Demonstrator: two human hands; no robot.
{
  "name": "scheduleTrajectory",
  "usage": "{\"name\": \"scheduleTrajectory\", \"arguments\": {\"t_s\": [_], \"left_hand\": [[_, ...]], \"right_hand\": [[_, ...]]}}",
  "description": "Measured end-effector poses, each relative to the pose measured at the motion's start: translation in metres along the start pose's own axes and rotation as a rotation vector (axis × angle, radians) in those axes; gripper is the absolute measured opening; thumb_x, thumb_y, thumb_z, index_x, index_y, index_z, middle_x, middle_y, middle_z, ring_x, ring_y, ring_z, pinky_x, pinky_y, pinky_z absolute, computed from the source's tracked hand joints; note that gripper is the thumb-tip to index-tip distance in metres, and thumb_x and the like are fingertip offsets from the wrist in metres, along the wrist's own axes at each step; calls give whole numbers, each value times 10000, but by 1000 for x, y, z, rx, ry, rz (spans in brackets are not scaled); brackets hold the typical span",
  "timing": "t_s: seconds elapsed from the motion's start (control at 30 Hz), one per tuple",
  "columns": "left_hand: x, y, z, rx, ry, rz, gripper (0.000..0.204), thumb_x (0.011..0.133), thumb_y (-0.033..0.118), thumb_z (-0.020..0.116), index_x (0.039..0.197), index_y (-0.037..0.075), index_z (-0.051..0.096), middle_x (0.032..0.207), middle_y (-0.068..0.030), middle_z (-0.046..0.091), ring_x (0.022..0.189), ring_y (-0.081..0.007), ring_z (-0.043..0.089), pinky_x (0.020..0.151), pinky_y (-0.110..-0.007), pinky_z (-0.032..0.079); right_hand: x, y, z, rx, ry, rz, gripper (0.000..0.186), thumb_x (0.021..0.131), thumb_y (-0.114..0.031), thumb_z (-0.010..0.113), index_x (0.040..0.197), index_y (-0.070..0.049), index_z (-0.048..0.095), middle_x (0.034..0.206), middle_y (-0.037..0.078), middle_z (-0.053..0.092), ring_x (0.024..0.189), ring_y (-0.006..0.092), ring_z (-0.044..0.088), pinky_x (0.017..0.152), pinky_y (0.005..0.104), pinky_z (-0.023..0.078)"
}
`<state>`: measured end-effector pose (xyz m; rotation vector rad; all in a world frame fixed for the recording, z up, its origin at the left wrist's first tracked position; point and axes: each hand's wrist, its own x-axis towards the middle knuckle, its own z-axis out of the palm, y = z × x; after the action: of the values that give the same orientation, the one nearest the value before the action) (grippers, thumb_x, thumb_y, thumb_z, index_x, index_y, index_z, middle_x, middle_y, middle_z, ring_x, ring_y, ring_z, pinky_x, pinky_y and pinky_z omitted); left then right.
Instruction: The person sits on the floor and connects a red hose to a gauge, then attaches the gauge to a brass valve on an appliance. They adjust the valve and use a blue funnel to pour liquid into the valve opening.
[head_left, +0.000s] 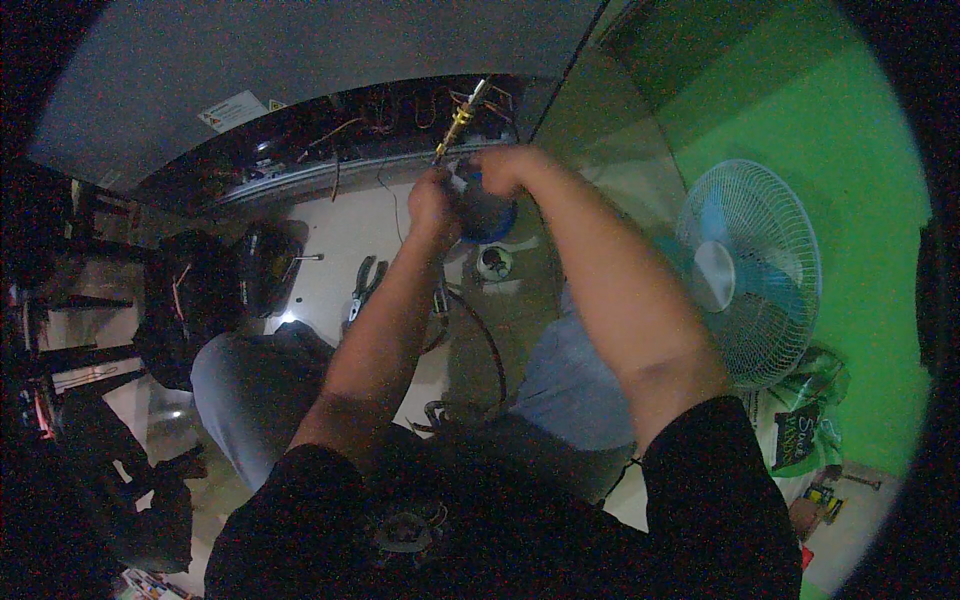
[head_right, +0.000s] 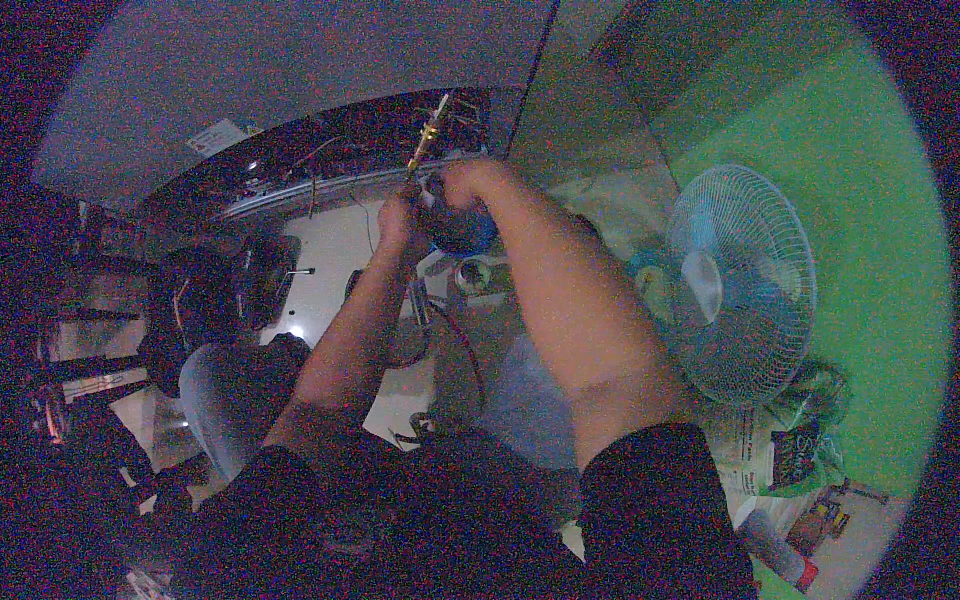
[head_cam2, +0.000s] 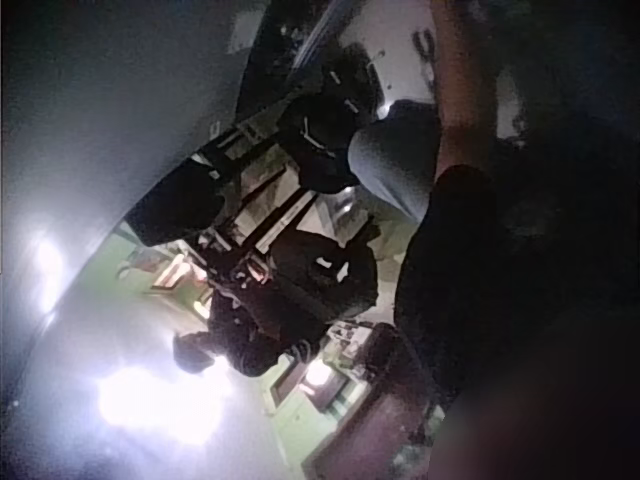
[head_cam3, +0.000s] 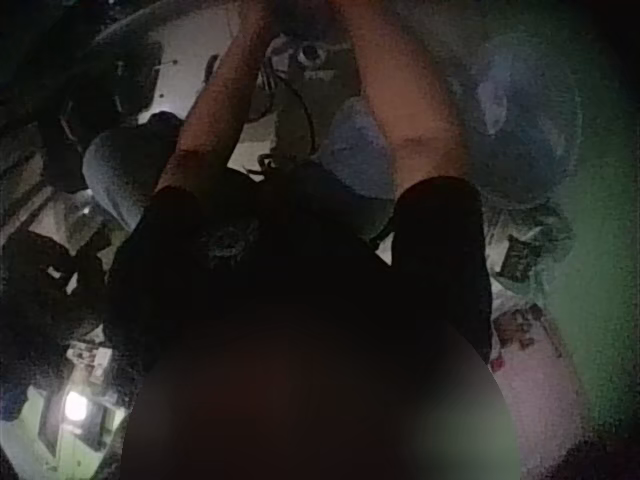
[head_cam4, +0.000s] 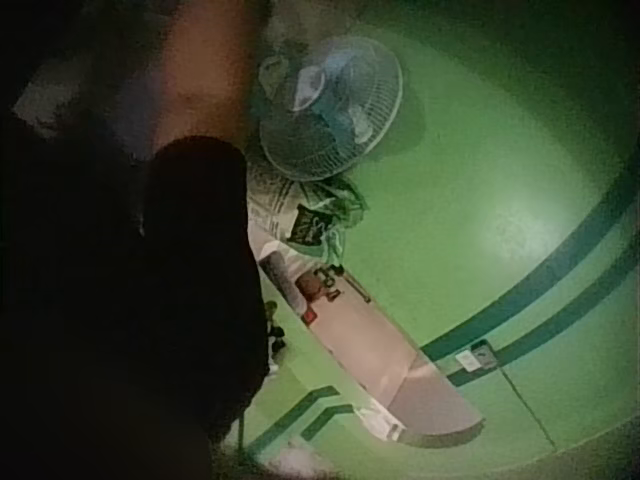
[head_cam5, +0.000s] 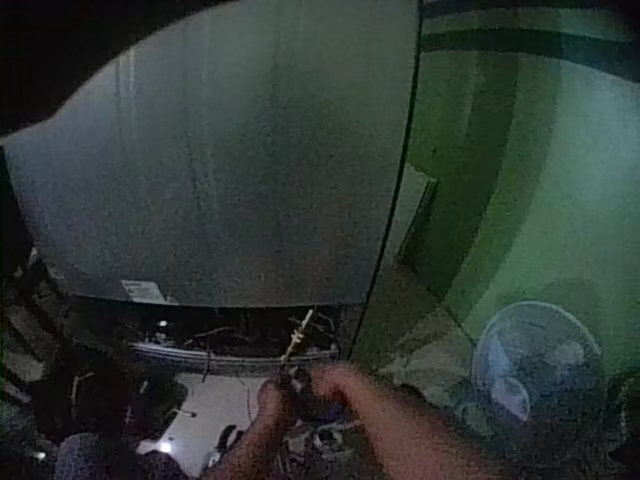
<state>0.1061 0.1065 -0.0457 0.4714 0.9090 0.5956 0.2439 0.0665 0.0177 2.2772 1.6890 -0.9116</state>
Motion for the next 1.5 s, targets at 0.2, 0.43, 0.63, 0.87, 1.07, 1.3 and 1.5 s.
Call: {"name": "scheduleTrajectory", "arguments": {"t_s": [0.2, 0.43, 0.63, 0.87, 1.07, 1.3, 1.5], "left_hand": [[0, 1, -3, -330, -152, -192, 194, 888, 188, 432, 951, 47, 549, 996, -149, 586, 1041, -334, 556, 949, -579, 410], [-14, 8, 1, -386, -304, -215, 456, 948, 333, 326, 1207, 33, 553, 1215, -178, 597, 1158, -376, 534, 1043, -576, 354], [-20, 9, 1, -437, -330, -244, 438, 911, 270, 370, 1208, 11, 562, 1269, -180, 573, 1212, -377, 505, 1076, -570, 317], [-8, 0, -8, -578, -450, -277, 345, 901, 184, 438, 1146, 5, 602, 1189, -170, 625, 1110, -355, 575, 985, -512, 423], [10, -22, -17, 424, -41, 186, 225, 824, 153, 595, 983, 5, 653, 1076, -196, 646, 861, -338, 655, 690, -499, 504], [-11, -26, -4, 1297, 139, 724, 184, 772, 187, 696, 858, 26, 678, 962, -211, 607, 883, -401, 616, 763, -473, 503], [-12, -16, 3, 1397, 111, 940, 144, 779, 138, 659, 872, 28, 665, 973, -223, 612, 895, -410, 616, 795, -490, 498]], "right_hand": [[-12, 13, -30, 197, -4, 35, 391, 778, -65, 568, 1160, -94, 648, 939, 165, 687, 761, 276, 672, 578, 429, 534], [-9, 23, -36, 245, 31, 146, 180, 834, -137, 563, 941, -51, 680, 705, 111, 662, 530, 211, 627, 435, 380, 477], [-14, 22, -35, 344, 83, 100, 192, 849, -98, 515, 836, 34, 654, 733, 162, 674, 550, 254, 667, 451, 408, 513], [-18, 16, -39, 371, 25, 228, 202, 850, -168, 530, 997, -65, 623, 825, 65, 667, 604, 209, 659, 440, 358, 464], [-20, 16, -42, 371, 22, 239, 156, 835, -172, 542, 911, -54, 611, 788, 59, 652, 560, 190, 628, 436, 366, 460], [-19, 22, -41, 352, 56, 215, 162, 816, -136, 542, 929, -54, 624, 754, 66, 643, 547, 191, 621, 431, 375, 451], [-5, 33, -27, 263, 247, 11, 202, 756, -58, 572, 925, -31, 679, 721, 126, 661, 590, 244, 645, 514, 415, 501]]}}
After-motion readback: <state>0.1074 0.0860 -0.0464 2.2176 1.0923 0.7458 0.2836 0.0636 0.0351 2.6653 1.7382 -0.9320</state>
